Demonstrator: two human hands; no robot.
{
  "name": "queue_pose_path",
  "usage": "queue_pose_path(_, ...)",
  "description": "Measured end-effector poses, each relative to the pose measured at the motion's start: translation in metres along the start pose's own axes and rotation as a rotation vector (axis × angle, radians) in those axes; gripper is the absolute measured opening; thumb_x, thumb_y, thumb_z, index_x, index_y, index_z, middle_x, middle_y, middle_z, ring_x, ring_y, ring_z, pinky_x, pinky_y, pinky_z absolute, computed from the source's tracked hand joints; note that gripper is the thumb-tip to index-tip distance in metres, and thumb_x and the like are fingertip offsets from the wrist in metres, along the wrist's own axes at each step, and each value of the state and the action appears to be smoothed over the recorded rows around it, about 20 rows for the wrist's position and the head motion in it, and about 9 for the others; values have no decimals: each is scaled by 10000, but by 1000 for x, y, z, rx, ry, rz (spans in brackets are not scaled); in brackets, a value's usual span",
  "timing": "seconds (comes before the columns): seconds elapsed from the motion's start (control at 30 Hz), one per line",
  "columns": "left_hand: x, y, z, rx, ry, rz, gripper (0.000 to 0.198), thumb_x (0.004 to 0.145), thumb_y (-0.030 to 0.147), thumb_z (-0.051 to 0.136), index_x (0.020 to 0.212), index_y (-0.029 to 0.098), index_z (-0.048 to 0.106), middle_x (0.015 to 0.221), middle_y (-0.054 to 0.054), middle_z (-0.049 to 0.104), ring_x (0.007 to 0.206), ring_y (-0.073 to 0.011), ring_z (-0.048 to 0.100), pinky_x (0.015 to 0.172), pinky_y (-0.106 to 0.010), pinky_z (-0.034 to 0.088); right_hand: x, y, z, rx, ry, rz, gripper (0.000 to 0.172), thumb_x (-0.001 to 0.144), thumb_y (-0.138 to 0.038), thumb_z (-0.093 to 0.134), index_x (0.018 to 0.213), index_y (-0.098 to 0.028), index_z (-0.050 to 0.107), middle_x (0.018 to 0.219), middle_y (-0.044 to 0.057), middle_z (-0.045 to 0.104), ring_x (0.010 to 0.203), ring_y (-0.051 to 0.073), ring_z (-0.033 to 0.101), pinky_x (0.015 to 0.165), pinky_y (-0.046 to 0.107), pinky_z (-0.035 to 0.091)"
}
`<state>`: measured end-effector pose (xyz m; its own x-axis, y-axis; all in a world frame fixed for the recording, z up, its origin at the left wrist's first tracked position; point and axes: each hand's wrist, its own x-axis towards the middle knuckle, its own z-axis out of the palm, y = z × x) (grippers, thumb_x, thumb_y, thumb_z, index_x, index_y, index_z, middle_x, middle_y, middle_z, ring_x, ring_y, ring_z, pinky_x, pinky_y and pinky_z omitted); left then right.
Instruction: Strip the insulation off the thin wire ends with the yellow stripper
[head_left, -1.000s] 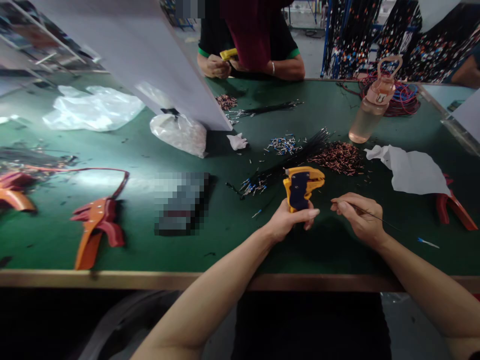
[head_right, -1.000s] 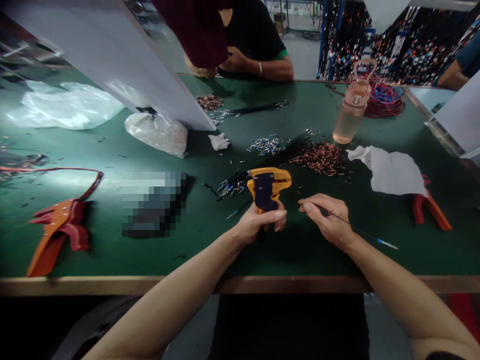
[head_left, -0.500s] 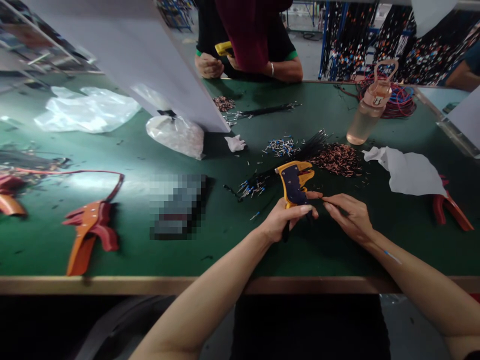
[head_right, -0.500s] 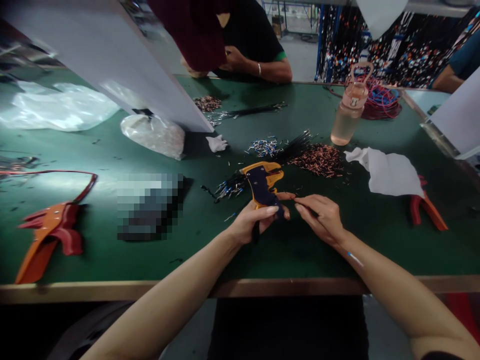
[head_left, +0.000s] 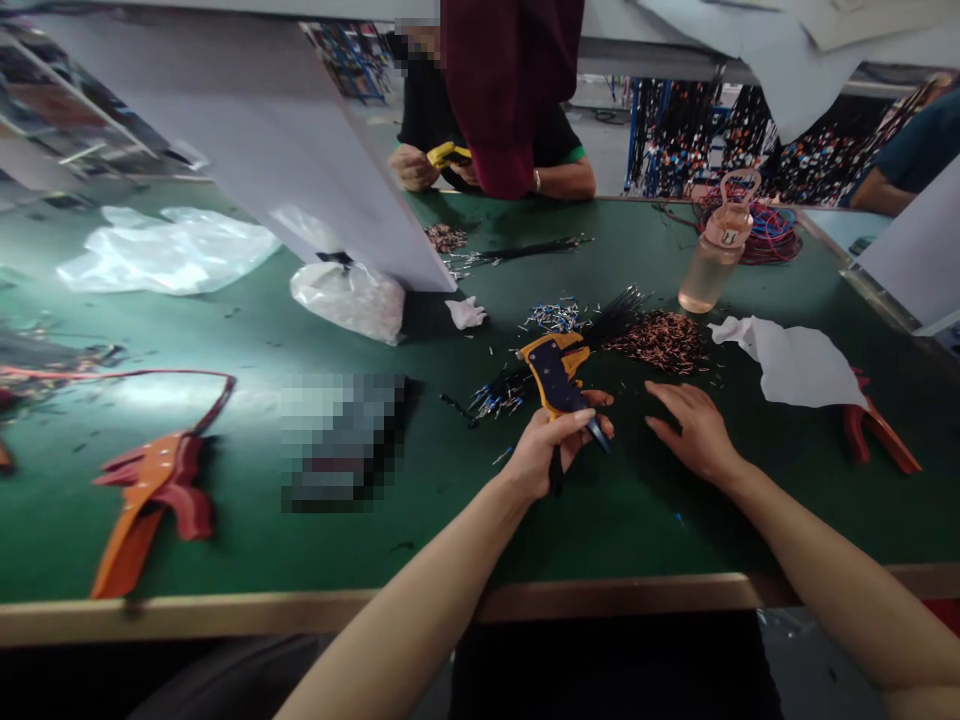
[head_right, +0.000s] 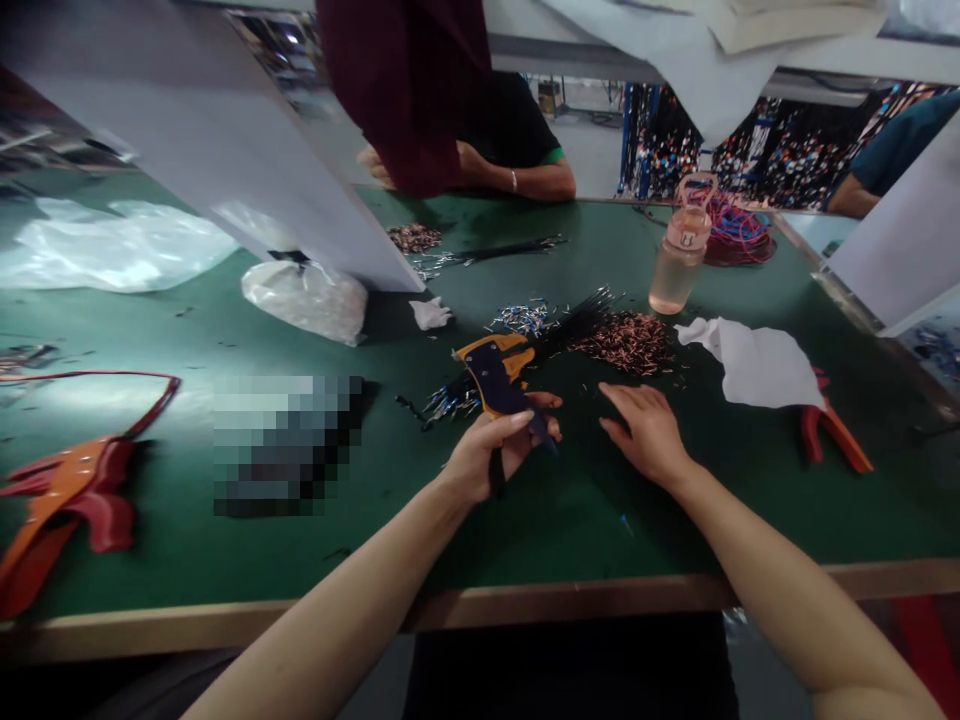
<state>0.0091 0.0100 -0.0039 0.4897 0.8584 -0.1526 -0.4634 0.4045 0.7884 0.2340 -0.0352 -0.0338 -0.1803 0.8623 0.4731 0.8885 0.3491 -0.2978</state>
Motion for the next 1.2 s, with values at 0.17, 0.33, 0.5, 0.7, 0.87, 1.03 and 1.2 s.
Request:
queue_pose_path(0.17,1,-2,0,-24,-13,-46,325,653,274,817,928,116,744,739,-54,725,702,-177,680,736,-309,539,1,-24,-5,204,5,-341,413,940,-321,637,1335,-207,603,988,100,761,897,231,698,843,406,545)
queue_pose_path(0.33,0,-3,0,3,-58,-90,409,634,307,834,981,110,744,732,-67,734,703,-171,669,747,-301,521,3,-33,-17,391,125,-337,241,1003,-269,524,1156,-250,709,932,64,772,799,186,698,791,372,536)
queue_pose_path(0.5,-1,-2,-3,112,-153,-188,537,605,372,853,1057,106,735,739,-77,741,702,-173,661,708,-281,496,4,-26,-26,719,324,233,248,998,-341,538,970,-228,757,835,50,769,742,175,699,709,319,558)
queue_pose_path(0.7,0,-5,-4,219,-264,-239,556,590,427,847,1026,101,736,756,-84,739,647,-157,630,602,-248,449,12,-20,-23,1324,448,607,301,789,-536,774,803,-236,760,709,5,734,627,133,657,623,263,546)
queue_pose_path(0.87,-5,-3,1,221,-291,-225,489,601,384,844,988,106,732,945,-117,747,695,-164,648,658,-283,483,13,-25,-26,1477,359,657,302,721,-529,837,789,-246,759,688,-13,724,614,116,645,592,241,533)
queue_pose_path(1.03,-7,-2,1,230,-315,-236,497,606,392,852,1000,116,732,887,-93,750,690,-166,646,725,-317,501,11,-23,-25,1487,320,684,309,747,-530,815,809,-237,739,703,-8,719,628,123,637,590,254,529)
queue_pose_path(1.2,-8,-4,0,185,-316,-270,495,582,376,879,977,118,729,847,-72,736,708,-175,667,753,-330,496,10,-22,-21,1490,266,748,333,750,-543,803,808,-225,720,711,3,709,637,140,639,601,279,531)
